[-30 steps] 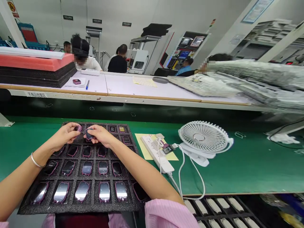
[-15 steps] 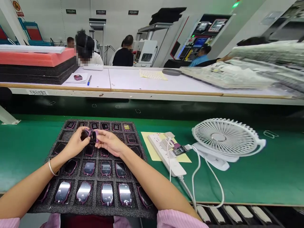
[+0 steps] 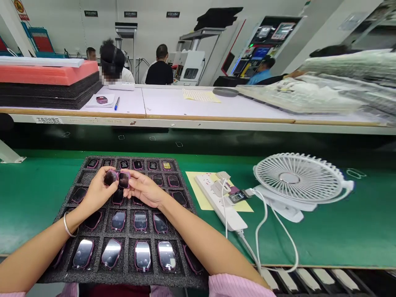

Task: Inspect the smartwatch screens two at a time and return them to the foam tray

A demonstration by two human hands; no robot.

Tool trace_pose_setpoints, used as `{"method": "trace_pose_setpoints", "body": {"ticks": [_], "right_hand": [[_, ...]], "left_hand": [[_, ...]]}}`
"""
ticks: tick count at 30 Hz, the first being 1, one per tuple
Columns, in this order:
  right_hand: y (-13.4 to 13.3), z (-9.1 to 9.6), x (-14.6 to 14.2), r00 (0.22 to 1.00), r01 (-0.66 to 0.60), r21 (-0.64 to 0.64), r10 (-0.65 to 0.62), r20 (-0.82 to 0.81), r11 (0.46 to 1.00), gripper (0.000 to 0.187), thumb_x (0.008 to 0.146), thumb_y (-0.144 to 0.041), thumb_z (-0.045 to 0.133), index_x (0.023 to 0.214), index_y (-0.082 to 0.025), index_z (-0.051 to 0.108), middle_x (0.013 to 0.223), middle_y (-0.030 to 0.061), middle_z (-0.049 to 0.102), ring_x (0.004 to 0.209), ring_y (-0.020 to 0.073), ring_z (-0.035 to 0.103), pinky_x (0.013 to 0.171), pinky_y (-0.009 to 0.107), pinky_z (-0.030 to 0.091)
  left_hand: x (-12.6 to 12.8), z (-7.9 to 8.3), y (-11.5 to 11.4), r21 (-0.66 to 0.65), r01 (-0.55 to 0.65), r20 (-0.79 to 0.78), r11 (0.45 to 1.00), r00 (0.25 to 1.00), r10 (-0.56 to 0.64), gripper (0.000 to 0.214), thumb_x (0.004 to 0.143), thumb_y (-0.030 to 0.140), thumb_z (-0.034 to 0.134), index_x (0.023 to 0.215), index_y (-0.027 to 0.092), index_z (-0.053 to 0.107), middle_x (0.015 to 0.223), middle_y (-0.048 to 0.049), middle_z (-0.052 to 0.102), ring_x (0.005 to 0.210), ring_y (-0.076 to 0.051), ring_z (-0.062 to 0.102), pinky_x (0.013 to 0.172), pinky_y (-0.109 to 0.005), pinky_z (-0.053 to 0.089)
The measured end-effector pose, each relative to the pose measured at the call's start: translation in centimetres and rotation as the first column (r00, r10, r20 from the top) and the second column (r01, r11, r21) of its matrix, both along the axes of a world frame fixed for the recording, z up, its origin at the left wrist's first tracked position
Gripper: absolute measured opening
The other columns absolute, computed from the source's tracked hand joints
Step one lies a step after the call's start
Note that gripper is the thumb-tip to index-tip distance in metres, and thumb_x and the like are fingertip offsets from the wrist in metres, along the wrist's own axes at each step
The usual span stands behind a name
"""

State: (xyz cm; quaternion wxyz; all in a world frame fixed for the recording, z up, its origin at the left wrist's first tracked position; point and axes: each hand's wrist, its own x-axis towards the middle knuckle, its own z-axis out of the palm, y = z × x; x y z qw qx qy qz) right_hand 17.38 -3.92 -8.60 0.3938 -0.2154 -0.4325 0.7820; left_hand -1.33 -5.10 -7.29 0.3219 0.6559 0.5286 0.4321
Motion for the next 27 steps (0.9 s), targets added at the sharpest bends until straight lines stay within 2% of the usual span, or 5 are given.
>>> {"method": "trace_pose_setpoints", "body": {"ticks": [5,17,27], "right_hand": [[-0.08,0.03,0.08,1.0,0.001,-0.011,-0.001,-0.008,1.0,0.055,0.077,-0.034,0.081,0.127,-0.022,0.06,0.086,0.0005,0.068,0.072,0.0133,0.066,0.068,0.027,0.051],[-0.09,-0.13,0.26,1.0,-0.02,0.016,0.02,-0.012,1.0,0.055,0.077,-0.034,0.081,0.126,-0.023,0.058,0.087,-0.0002,0.068,0.072,0.0136,0.067,0.068,0.027,0.05],[-0.2,0.22,0.08,1.0,-0.018,0.05,0.018,-0.004,0.999,0.056,0.077,-0.035,0.081,0.126,-0.024,0.057,0.083,-0.0014,0.067,0.074,0.0138,0.066,0.069,0.027,0.05]], "left_hand": [[0.11,0.04,-0.1,0.003,-0.014,0.004,1.0,1.0,0.014,0.035,0.077,0.028,0.06,0.11,0.02,0.053,0.1,-0.0044,0.066,0.081,-0.017,0.062,0.071,-0.028,0.047],[0.22,0.45,-0.34,0.025,-0.011,-0.038,1.0,0.999,0.012,0.031,0.077,0.023,0.057,0.108,0.02,0.051,0.093,-0.0029,0.065,0.078,-0.017,0.061,0.073,-0.03,0.048],[0.09,-0.42,-0.14,0.024,0.042,0.012,0.999,0.999,-0.042,0.033,0.079,0.024,0.056,0.112,0.02,0.05,0.102,-0.0051,0.063,0.094,-0.019,0.06,0.086,-0.033,0.046]]}}
